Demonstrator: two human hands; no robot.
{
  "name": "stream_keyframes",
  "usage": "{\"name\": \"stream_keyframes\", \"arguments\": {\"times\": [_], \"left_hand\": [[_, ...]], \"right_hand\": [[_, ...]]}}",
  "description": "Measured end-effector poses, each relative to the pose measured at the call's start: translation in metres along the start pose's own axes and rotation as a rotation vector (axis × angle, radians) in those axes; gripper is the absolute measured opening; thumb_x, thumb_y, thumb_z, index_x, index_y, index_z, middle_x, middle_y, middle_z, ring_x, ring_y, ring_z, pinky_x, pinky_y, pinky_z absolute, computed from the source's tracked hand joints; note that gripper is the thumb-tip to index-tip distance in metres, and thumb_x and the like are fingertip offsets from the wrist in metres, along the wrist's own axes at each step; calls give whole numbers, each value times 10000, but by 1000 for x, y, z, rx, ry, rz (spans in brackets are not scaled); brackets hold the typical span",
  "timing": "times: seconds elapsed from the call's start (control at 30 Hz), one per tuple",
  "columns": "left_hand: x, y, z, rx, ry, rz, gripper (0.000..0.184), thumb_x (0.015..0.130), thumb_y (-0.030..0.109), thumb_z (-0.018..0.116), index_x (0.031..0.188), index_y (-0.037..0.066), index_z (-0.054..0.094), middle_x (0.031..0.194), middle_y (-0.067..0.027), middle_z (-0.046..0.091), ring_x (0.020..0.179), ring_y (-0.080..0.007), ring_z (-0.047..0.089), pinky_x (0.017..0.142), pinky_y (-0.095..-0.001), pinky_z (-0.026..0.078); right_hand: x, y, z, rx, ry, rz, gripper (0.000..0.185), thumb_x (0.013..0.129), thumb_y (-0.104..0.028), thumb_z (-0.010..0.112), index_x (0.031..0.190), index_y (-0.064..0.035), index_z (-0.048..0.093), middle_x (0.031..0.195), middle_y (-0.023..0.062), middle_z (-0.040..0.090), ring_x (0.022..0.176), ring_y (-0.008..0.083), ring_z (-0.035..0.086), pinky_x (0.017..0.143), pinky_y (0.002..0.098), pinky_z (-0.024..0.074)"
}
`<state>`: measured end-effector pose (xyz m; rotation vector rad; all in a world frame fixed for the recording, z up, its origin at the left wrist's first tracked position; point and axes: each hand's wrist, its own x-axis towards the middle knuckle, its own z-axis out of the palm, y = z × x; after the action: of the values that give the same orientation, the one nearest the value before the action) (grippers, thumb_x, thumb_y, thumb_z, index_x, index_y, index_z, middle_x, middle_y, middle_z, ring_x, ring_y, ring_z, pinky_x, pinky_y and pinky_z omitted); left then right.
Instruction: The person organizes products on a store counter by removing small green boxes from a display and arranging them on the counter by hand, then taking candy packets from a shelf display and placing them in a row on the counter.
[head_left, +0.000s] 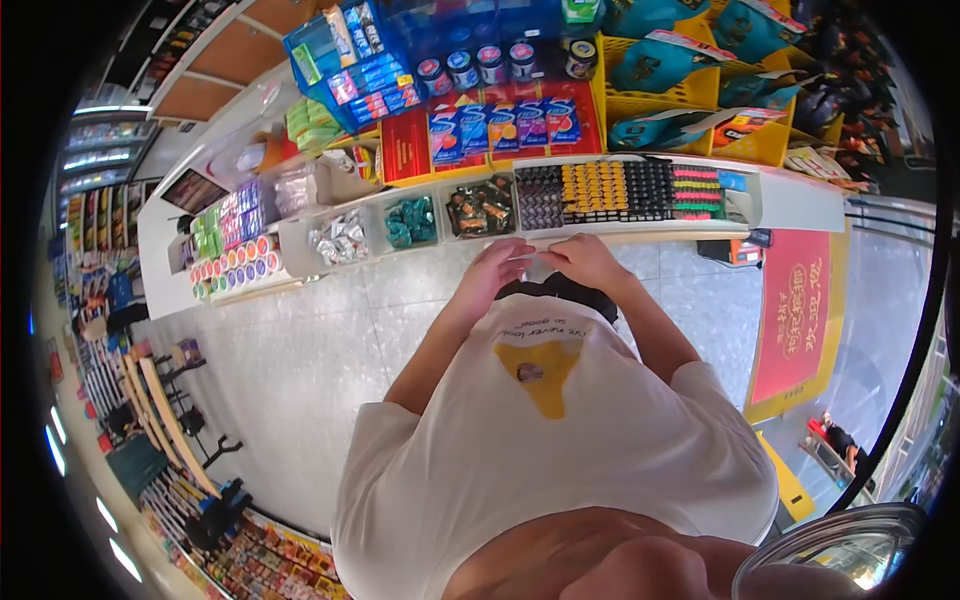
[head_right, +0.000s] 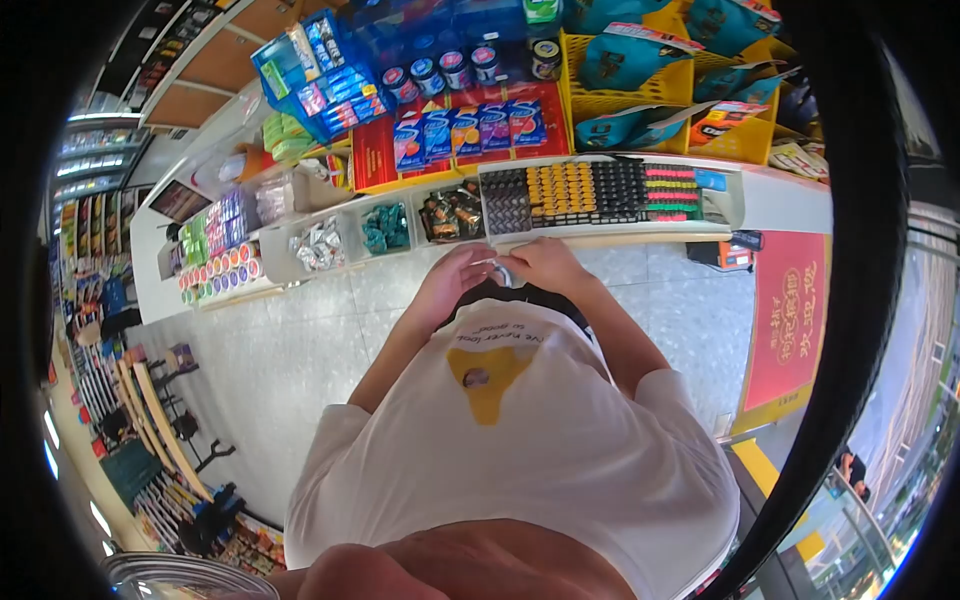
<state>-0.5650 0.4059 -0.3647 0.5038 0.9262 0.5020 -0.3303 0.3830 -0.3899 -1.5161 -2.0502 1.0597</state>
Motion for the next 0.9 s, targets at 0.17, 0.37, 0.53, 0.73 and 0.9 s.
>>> {"name": "stream_keyframes", "arguments": {"times": [0.17, 0.37, 0.53, 0.73, 0.9], "left_hand": [[-20, -17, -8, 45, 74, 10, 393, 1025, 320, 513, 1312, 56, 560, 1271, -92, 646, 1143, -197, 608, 998, -332, 461], [-17, -34, -36, -55, 118, -58, 399, 1019, 330, 520, 1309, 60, 568, 1272, -82, 647, 1140, -191, 605, 988, -329, 464], [2, 5, -44, -16, 19, 24, 385, 1021, 304, 518, 1290, 35, 574, 1243, -106, 661, 1107, -215, 627, 989, -357, 476], [14, 56, -72, -4, 58, 141, 366, 1017, 266, 523, 1310, 53, 579, 1233, -103, 675, 1102, -199, 644, 951, -322, 484], [30, 78, -124, -100, 73, 195, 370, 1019, 275, 528, 1309, 49, 573, 1236, -92, 678, 1089, -172, 644, 952, -310, 488]], "right_hand": [[18, -9, -1, 14, -71, -31, 374, 940, -426, 614, 790, -101, 725, 743, 171, 674, 727, 383, 660, 669, 487, 515], [40, -28, -10, -44, -108, -27, 400, 949, -438, 604, 790, -90, 720, 751, 175, 672, 731, 395, 653, 678, 500, 510], [48, -23, -10, -37, -14, 2, 397, 952, -429, 606, 792, -78, 702, 771, 173, 680, 751, 389, 663, 683, 493, 516], [65, -33, -10, -33, -87, 117, 359, 948, -418, 623, 832, -88, 704, 757, 162, 681, 742, 377, 667, 662, 462, 520], [95, -66, -24, -54, -6, 159, 275, 938, -354, 659, 903, -87, 717, 772, 152, 678, 728, 350, 667, 647, 435, 509]]}}
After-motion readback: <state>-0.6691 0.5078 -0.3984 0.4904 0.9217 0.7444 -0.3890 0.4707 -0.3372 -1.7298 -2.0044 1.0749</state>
